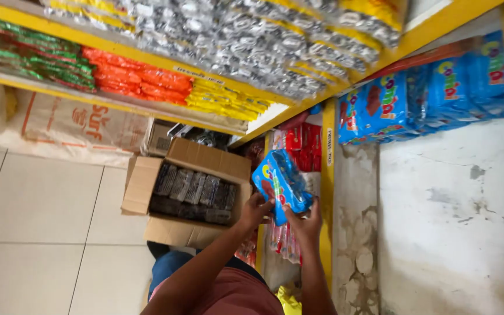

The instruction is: The person repeatedly takes blue snack packages and small boxes of crackers from a cardboard box on the floor and places them onto a yellow store shelf. They arrange the items in rows, filling gaps in the display.

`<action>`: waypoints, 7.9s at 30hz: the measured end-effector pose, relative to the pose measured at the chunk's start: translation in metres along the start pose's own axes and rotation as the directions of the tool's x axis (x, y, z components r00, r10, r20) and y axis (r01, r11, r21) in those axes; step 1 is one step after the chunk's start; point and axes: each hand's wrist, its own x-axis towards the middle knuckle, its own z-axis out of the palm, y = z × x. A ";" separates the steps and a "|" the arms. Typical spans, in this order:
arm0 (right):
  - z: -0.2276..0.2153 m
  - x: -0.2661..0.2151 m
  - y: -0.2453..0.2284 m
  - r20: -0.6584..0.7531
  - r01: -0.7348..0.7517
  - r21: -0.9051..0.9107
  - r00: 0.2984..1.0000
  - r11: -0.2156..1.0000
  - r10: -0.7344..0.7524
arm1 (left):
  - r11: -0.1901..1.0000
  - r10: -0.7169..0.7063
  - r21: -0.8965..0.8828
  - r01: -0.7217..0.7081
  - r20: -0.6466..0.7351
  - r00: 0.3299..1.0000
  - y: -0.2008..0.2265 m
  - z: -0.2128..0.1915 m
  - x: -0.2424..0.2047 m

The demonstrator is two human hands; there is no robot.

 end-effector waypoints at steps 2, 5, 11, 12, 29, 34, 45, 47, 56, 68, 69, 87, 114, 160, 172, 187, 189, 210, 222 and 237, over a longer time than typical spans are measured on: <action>-0.020 0.013 -0.010 -0.060 0.019 0.119 0.998 0.993 -0.012 | 0.997 0.075 -0.017 -0.074 0.057 0.996 0.030 0.031 -0.004; -0.053 0.034 -0.033 -0.184 0.112 0.260 0.981 0.959 -0.065 | 0.979 0.202 -0.068 -0.194 0.147 0.968 0.062 0.075 0.006; -0.117 0.087 -0.074 -0.431 0.373 0.134 0.856 0.918 -0.285 | 0.929 0.361 -0.017 -0.370 0.261 0.895 0.142 0.176 0.027; -0.126 0.098 -0.080 -0.474 0.426 0.096 0.814 0.900 -0.335 | 0.904 0.406 0.021 -0.427 0.272 0.873 0.154 0.192 0.032; -0.177 0.233 -0.149 -0.538 0.580 0.064 0.705 0.812 -0.461 | 0.483 0.656 0.318 -0.816 0.486 0.578 0.273 0.322 0.094; -0.171 0.250 -0.145 -0.562 0.502 0.057 0.730 0.863 -0.388 | 0.540 0.550 0.436 -0.720 0.464 0.694 0.275 0.328 0.111; -0.159 0.284 -0.144 -0.591 0.545 0.034 0.687 0.838 -0.422 | 0.390 0.688 0.484 -0.783 0.412 0.598 0.269 0.340 0.180; -0.166 0.298 -0.116 -0.575 0.590 -0.130 0.610 0.797 -0.545 | 0.361 0.714 0.457 -0.813 0.425 0.556 0.271 0.338 0.185; -0.155 0.254 -0.130 -0.558 0.518 -0.107 0.675 0.849 -0.482 | 0.204 0.649 0.394 -0.896 0.631 0.425 0.313 0.336 0.154; -0.141 0.275 -0.089 -0.464 0.393 -0.503 0.629 0.770 -0.624 | 0.290 0.628 0.463 -0.838 0.568 0.531 0.313 0.338 0.154; -0.141 0.275 -0.089 -0.459 0.379 -0.509 0.639 0.773 -0.616 | 0.247 0.663 0.515 -0.821 0.527 0.531 0.312 0.338 0.152; -0.135 0.246 -0.068 -0.529 0.509 -0.293 0.619 0.810 -0.580 | 0.028 0.780 0.627 -0.778 0.473 0.409 0.254 0.276 0.102; -0.126 0.242 -0.073 -0.631 0.398 -0.070 0.693 0.915 -0.349 | 0.211 0.647 0.653 -0.727 0.464 0.605 0.218 0.258 0.091; 0.375 -0.095 0.495 0.056 -0.376 -0.186 0.918 0.908 0.392 | 0.589 0.180 0.779 0.217 -0.388 0.904 -0.240 -0.326 0.138; 0.310 -0.069 0.511 0.304 -0.851 0.346 0.500 0.396 0.811 | 0.535 0.118 0.802 0.267 -0.384 0.916 -0.274 -0.291 0.148; 0.279 -0.015 0.430 0.322 -0.770 -0.043 0.592 0.636 0.739 | 0.368 0.149 0.875 0.315 -0.390 0.909 -0.214 -0.257 0.137; 0.266 -0.011 0.422 0.375 -0.872 -0.132 0.396 0.471 0.838 | 0.169 0.411 0.959 0.227 -0.278 0.868 -0.222 -0.258 0.135; 0.181 -0.066 0.307 0.606 -0.825 0.163 0.517 0.541 0.605 | 0.897 0.012 0.440 0.048 -0.131 0.991 -0.093 -0.281 0.031; 0.138 -0.076 0.151 0.617 -0.736 0.272 0.628 0.620 0.475 | 0.930 -0.151 0.347 0.122 0.056 0.987 0.022 -0.237 -0.045; 0.014 -0.090 0.096 0.165 -0.460 0.446 0.885 0.768 0.435 | 0.878 -0.193 0.475 0.057 0.243 0.951 0.136 -0.062 -0.104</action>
